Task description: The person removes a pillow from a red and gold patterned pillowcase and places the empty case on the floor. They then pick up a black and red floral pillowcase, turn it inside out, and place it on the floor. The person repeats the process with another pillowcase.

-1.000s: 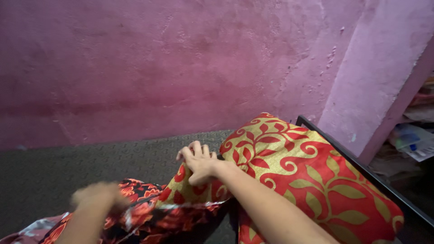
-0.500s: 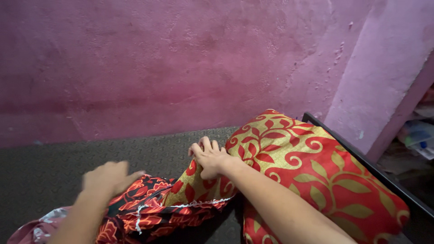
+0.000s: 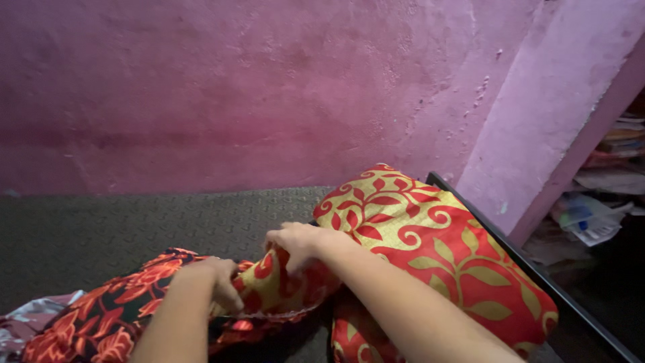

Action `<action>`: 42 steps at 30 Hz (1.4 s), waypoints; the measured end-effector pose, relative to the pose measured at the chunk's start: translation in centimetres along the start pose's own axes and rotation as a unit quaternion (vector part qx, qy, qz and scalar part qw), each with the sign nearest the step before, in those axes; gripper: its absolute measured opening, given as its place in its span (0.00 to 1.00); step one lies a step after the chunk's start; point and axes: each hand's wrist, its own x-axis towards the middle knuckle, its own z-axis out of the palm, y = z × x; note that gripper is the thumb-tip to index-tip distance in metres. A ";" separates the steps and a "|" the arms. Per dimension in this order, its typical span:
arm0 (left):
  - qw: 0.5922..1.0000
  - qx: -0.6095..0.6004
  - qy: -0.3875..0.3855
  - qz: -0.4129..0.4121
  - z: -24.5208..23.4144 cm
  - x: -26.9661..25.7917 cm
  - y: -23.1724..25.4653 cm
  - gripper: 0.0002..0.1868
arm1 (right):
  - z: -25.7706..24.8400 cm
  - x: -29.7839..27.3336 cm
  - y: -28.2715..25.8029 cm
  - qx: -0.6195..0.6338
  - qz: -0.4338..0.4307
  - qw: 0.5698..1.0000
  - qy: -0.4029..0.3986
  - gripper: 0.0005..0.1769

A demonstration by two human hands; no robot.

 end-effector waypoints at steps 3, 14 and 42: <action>0.999 -0.035 -0.034 0.010 0.3 -0.1 -0.4 0.45 | -0.1 -0.9 -0.4 -0.010 -0.015 0.999 -0.041 0.49; 0.988 0.130 0.086 0.018 -0.4 -3.5 -0.4 0.33 | -0.6 -4.2 -5.0 0.017 0.041 0.990 -0.132 0.46; 0.980 0.190 -0.005 0.056 0.3 2.8 0.4 0.33 | 1.8 2.4 -1.8 -0.175 0.046 0.973 -0.144 0.21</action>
